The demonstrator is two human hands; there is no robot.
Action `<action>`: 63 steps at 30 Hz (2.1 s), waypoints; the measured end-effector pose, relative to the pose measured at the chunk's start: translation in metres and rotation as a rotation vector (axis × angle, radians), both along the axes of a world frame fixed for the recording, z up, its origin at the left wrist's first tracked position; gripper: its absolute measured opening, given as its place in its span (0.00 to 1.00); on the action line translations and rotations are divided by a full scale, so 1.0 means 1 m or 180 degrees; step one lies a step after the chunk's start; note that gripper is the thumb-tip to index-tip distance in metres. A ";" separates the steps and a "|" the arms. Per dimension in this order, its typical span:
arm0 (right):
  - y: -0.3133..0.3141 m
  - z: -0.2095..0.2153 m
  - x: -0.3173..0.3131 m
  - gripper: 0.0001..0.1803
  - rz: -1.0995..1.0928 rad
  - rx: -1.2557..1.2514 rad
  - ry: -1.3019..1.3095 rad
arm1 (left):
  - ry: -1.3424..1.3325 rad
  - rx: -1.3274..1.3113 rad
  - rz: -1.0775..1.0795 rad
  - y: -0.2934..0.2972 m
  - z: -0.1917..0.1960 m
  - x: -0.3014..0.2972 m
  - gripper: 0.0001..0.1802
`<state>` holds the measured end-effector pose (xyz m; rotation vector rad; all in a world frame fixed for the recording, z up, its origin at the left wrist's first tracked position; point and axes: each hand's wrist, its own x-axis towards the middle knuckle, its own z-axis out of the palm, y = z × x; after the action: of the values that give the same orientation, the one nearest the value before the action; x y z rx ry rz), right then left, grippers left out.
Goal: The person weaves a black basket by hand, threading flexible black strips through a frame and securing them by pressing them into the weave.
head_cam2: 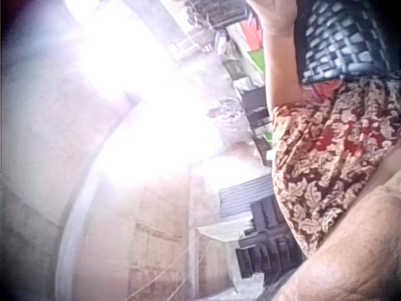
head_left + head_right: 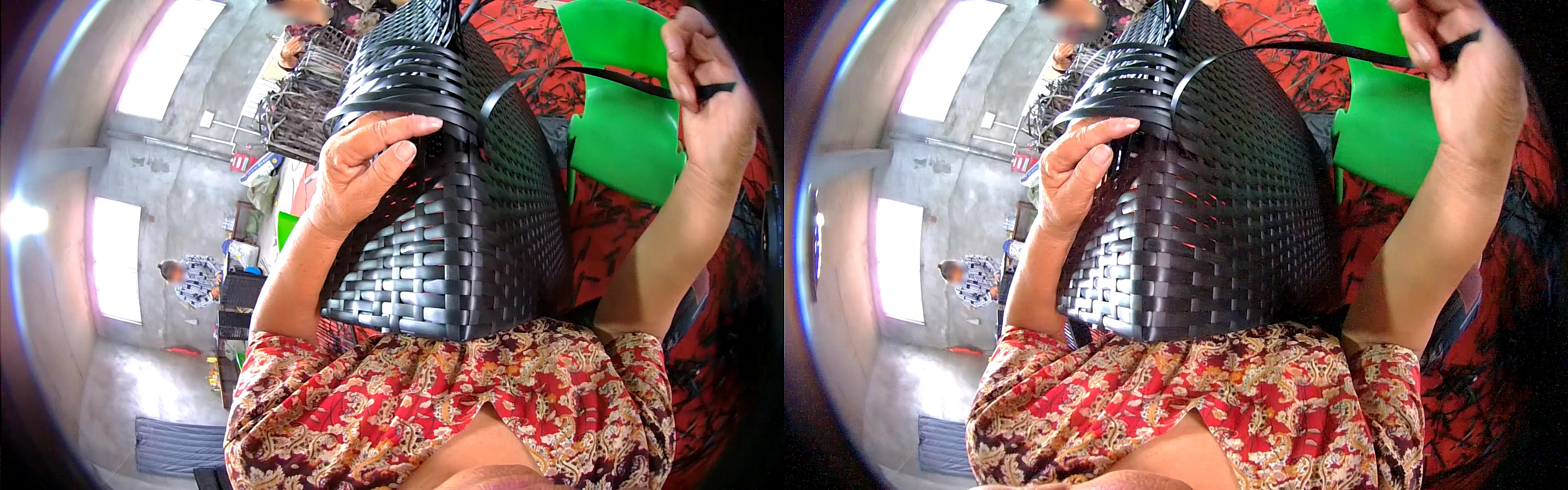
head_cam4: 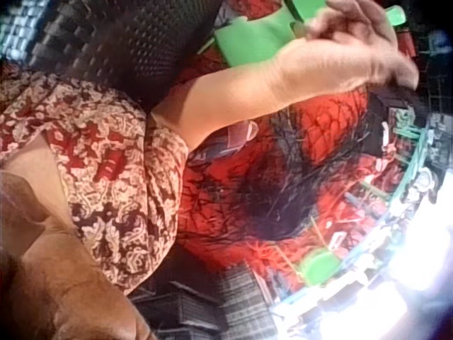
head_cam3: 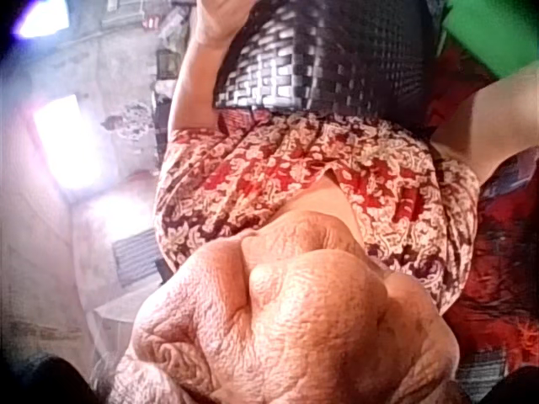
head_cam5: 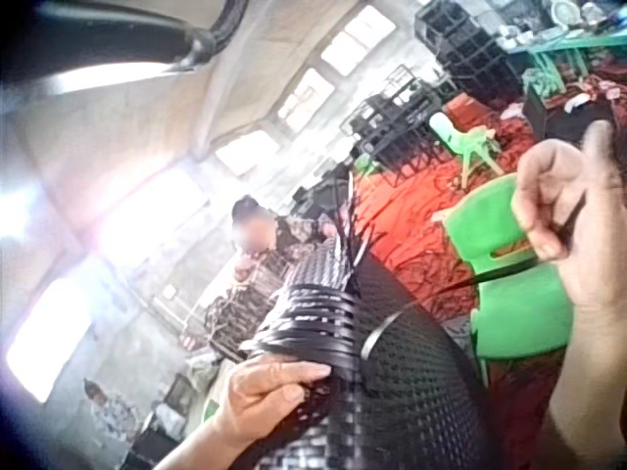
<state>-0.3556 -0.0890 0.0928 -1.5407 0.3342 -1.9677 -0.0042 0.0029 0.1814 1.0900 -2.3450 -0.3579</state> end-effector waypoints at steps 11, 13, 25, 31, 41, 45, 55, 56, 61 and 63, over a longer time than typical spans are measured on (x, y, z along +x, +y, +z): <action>0.034 0.021 0.023 0.14 -0.0853 0.0668 0.0109 | -0.0068 -0.0135 -0.0164 -0.007 0.000 -0.009 0.13; 0.053 0.033 0.045 0.11 -0.0962 0.1325 0.0530 | -0.0312 -0.0225 -0.0279 -0.010 0.002 -0.006 0.15; 0.069 0.019 0.122 0.13 -0.1391 0.0266 0.2424 | 0.0016 -0.0136 -0.0718 -0.017 -0.005 -0.008 0.32; 0.069 0.017 0.118 0.09 -0.1606 0.0033 0.3021 | -0.0789 -0.0577 -0.0607 -0.014 -0.007 -0.025 0.22; 0.058 0.113 0.096 0.09 -0.1219 -0.1498 0.2494 | 0.1415 -0.1000 -0.0590 0.005 0.070 -0.001 0.12; 0.059 0.152 0.112 0.10 0.0066 -0.1832 0.2518 | 0.0436 -0.1911 -0.0003 0.012 0.077 -0.031 0.18; 0.064 0.207 0.160 0.12 -0.0249 -0.2424 0.3178 | -0.0242 -0.3872 0.0422 0.034 0.153 0.009 0.12; 0.060 0.196 0.146 0.12 -0.0441 -0.2211 0.2991 | -0.0093 -0.3723 0.0207 0.029 0.149 0.011 0.11; 0.034 0.069 0.105 0.14 -0.0095 -0.0319 0.2122 | 0.1393 -0.2440 0.0326 0.024 0.131 0.023 0.11; 0.029 0.032 0.093 0.15 0.0155 0.0190 0.2312 | 0.1801 -0.1912 0.0442 0.016 0.139 0.032 0.14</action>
<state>-0.2623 -0.0597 0.1245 -2.1546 0.6294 -1.2813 0.0278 0.0192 0.3201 0.7260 -1.6925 0.0900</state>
